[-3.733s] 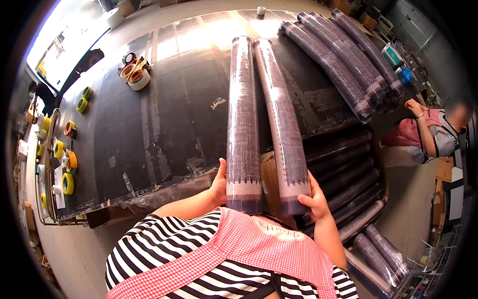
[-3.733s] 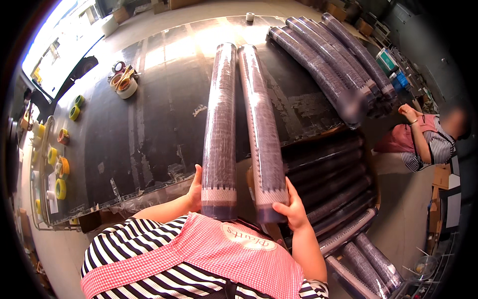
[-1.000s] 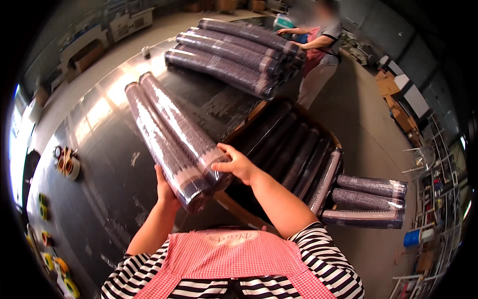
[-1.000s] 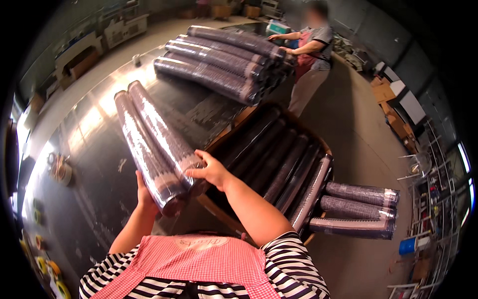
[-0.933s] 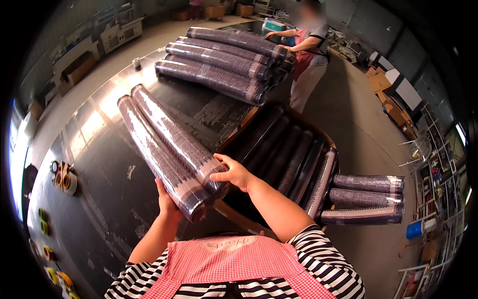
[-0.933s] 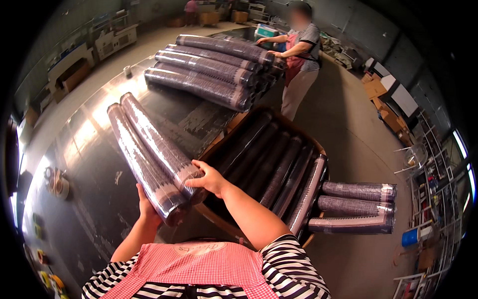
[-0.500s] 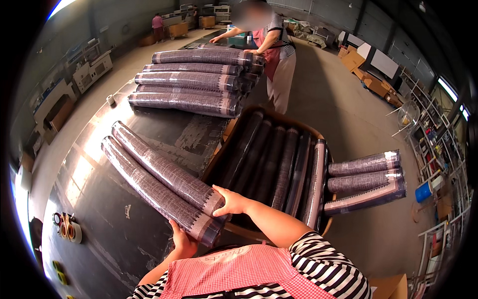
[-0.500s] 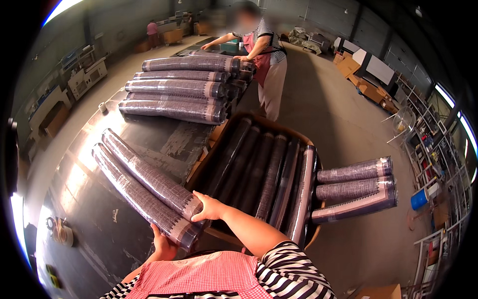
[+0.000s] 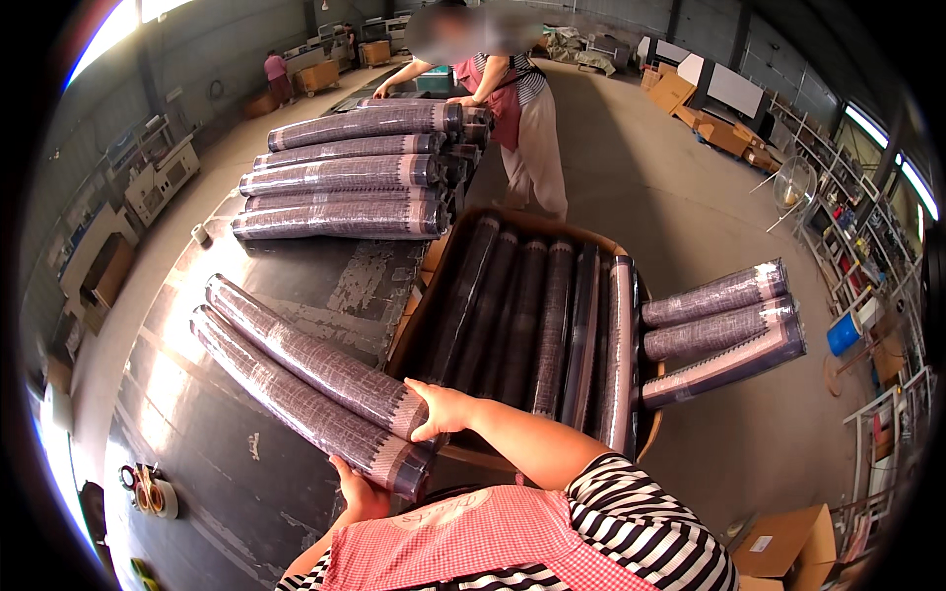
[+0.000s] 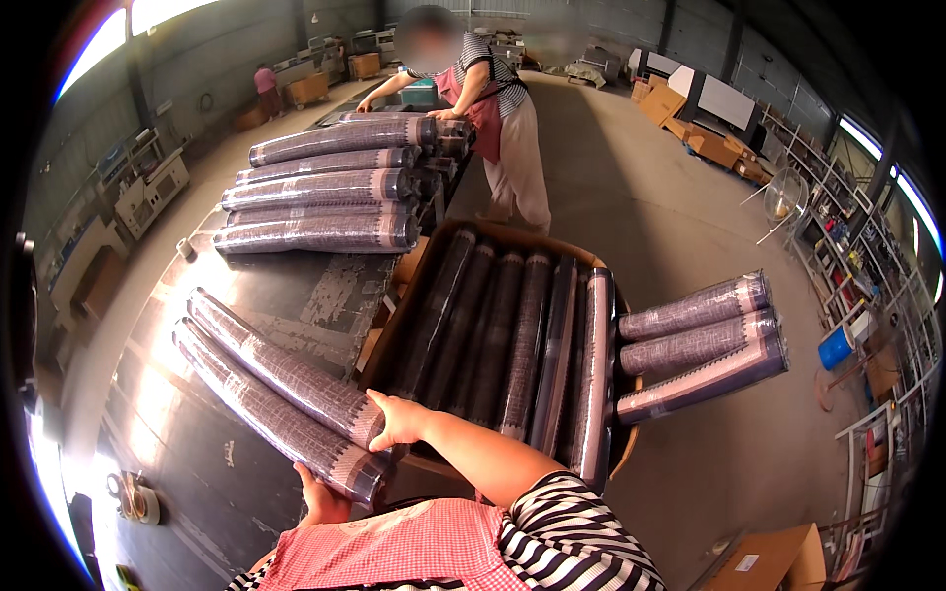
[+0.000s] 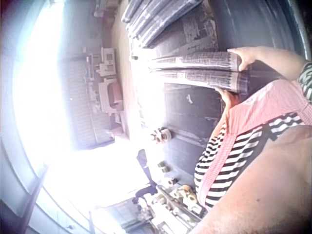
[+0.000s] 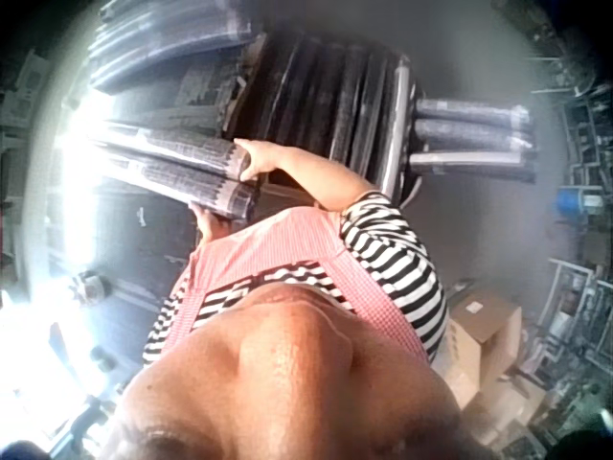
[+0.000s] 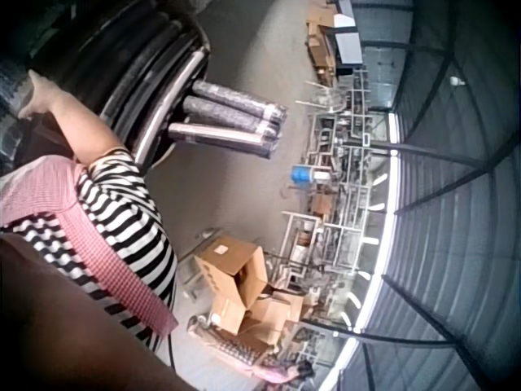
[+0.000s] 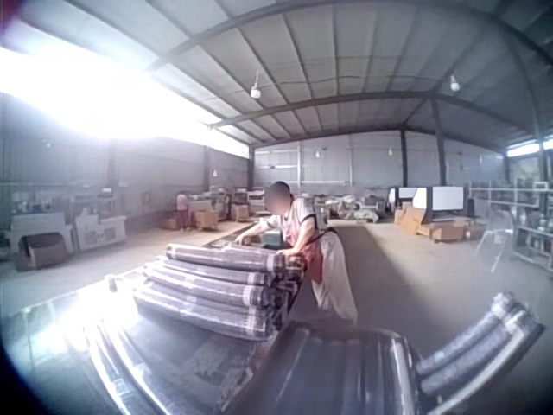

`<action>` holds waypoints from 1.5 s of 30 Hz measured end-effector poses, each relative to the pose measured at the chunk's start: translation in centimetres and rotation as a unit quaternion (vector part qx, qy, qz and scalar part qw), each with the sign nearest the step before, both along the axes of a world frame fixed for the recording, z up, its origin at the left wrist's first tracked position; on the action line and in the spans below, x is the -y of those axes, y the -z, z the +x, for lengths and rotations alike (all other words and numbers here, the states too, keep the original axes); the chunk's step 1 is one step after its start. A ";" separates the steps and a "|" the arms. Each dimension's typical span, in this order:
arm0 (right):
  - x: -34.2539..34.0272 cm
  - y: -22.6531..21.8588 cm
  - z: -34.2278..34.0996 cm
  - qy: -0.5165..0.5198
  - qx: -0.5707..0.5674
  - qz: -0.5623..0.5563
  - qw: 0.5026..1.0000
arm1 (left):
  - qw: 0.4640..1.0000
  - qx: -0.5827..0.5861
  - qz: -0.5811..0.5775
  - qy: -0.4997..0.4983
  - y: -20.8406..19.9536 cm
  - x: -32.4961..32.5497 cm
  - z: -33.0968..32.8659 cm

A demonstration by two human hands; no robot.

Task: The person packs long, wrapped cylindrical items into a cardboard box. They arrange the items on a table, place them into the box, and then use a tape dispenser to seal the packages.

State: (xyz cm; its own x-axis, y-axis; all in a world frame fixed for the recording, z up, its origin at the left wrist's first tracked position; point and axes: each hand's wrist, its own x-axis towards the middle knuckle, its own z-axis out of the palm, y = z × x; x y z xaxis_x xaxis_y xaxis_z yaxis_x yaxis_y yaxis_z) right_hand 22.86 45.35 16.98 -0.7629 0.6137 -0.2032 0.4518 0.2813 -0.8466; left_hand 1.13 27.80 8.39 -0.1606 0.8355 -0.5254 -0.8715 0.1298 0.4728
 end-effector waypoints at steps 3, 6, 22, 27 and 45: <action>-0.1 0.5 -0.1 0.002 -0.006 -0.004 1.000 | 1.000 -0.001 -0.010 -0.006 -0.7 0.0 0.3; 0.0 0.9 -0.1 0.003 -0.009 -0.005 1.000 | 1.000 0.000 -0.010 -0.008 -0.8 0.1 0.3; 0.1 0.7 -0.1 0.003 0.023 0.019 1.000 | 1.000 0.003 -0.003 -0.019 -1.4 0.1 0.7; 0.0 0.7 0.0 0.001 0.017 0.014 1.000 | 1.000 0.004 -0.010 -0.016 -0.8 0.1 0.3; -0.2 1.3 0.0 0.003 -0.001 0.017 1.000 | 1.000 0.005 -0.002 -0.023 -0.9 0.1 0.5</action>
State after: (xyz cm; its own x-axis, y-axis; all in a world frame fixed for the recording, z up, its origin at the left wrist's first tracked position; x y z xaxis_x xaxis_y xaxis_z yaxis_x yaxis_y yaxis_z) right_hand 22.82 45.51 15.63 -0.7590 0.6256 -0.1804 0.4523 0.3073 -0.8373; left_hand 1.68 27.72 9.31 -0.1943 0.8257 -0.5296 -0.8809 0.0907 0.4645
